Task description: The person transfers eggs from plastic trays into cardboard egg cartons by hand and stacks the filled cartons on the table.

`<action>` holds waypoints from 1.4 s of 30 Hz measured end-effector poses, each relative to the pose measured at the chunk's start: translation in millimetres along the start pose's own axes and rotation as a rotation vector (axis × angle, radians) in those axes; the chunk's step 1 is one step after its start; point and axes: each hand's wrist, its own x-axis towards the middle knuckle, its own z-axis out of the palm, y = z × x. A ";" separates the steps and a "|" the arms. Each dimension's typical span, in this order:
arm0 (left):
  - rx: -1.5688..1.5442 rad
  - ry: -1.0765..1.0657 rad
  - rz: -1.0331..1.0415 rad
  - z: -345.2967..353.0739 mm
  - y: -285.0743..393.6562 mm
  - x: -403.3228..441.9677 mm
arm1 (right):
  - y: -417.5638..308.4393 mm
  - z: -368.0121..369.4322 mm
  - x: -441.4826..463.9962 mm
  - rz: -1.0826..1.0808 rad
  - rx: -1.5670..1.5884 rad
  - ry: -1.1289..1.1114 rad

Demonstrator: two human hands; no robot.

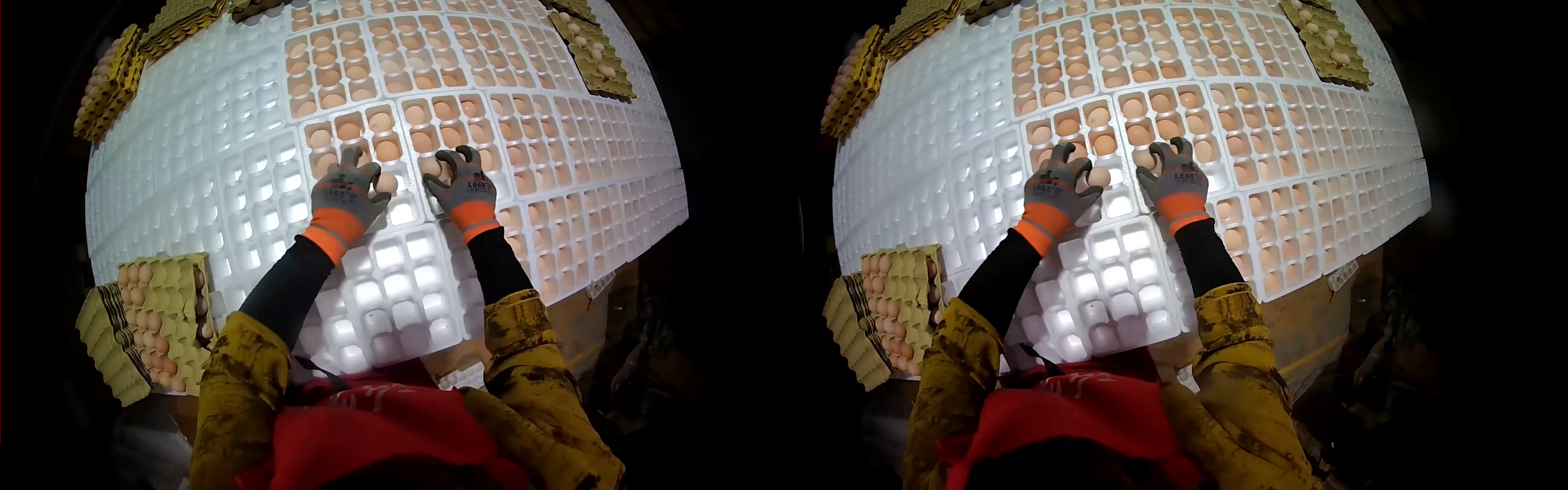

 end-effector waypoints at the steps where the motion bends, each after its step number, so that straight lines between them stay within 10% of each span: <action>1: 0.057 -0.003 -0.029 14.9 6.4 8.9 | 3.1 0.1 7.2 0.009 0.064 -0.041; 3: 0.178 -0.012 -0.042 19.4 14.8 7.2 | 22.3 8.4 15.0 -0.131 0.368 0.193; 6: 0.221 -0.096 -0.061 27.9 3.2 -7.6 | 29.4 -16.7 20.3 0.344 1.099 -0.193; 9: -0.173 0.084 -0.014 25.7 -15.2 -20.9 | 55.1 -35.0 14.1 0.225 1.383 -0.098; 14: -0.648 0.529 -0.036 48.5 -66.5 -30.4 | 98.1 -18.6 -9.7 -0.078 0.650 0.250; 17: -0.099 0.379 0.202 65.4 -71.2 -37.5 | 103.9 -9.3 -20.9 -0.334 -0.057 0.273; 21: -0.099 0.402 0.075 63.6 -59.8 -44.8 | 100.1 5.1 -26.7 -0.069 0.533 0.282; 31: -0.075 0.561 -0.249 -146.0 -219.0 -379.0 | -255.1 52.1 -142.4 -0.528 0.795 -0.358; 37: 0.292 0.089 0.044 -157.7 -291.8 -490.5 | -449.9 141.6 -199.9 -1.286 0.438 -0.346; 42: 0.270 -0.059 0.009 -140.1 -320.7 -483.7 | -499.3 193.3 -193.4 -1.511 0.116 -0.442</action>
